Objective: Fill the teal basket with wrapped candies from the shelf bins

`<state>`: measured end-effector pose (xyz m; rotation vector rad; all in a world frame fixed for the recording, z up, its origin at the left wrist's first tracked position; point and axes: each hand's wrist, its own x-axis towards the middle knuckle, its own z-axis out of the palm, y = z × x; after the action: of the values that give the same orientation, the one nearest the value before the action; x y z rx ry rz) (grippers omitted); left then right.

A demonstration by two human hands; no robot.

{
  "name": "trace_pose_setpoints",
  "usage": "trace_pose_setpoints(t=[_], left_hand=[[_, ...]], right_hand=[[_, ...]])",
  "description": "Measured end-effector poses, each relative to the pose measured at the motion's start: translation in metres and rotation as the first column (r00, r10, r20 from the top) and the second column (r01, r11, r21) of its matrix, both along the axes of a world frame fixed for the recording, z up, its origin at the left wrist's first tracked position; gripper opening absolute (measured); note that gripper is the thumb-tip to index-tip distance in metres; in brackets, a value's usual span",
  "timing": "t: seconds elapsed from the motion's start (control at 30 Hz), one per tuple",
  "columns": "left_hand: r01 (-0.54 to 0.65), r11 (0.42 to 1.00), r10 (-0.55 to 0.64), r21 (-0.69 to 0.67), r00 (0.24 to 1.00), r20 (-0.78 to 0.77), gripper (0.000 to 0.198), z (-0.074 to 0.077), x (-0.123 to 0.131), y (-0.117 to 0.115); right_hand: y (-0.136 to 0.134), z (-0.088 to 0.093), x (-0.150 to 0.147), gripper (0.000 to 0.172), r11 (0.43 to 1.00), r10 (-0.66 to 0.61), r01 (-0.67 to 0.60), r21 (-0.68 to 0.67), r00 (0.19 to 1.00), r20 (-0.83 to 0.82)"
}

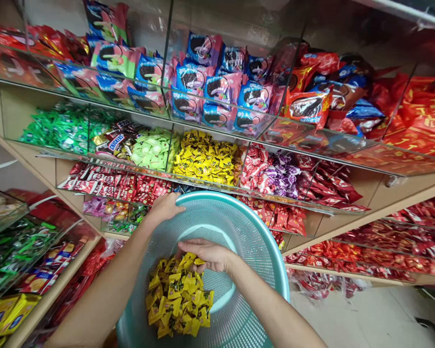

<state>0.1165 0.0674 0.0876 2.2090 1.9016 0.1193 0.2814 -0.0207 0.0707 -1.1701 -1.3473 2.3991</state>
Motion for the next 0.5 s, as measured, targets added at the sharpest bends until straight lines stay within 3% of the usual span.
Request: trace_pose_setpoints(t=[0.27, 0.5], left_hand=[[-0.008, 1.0, 0.008, 0.007, 1.0, 0.002, 0.037, -0.0019, -0.0008, -0.0003], [-0.025, 0.999, 0.025, -0.022, 1.0, 0.004, 0.036, -0.0001, 0.0007, -0.0008]], right_hand=[[-0.0004, 0.0031, 0.0013, 0.038, 0.997, 0.06, -0.06, -0.039, 0.998, 0.01], [-0.0018, 0.0014, -0.0005, 0.039, 0.991, 0.122, -0.127, 0.047, 0.988, 0.09]])
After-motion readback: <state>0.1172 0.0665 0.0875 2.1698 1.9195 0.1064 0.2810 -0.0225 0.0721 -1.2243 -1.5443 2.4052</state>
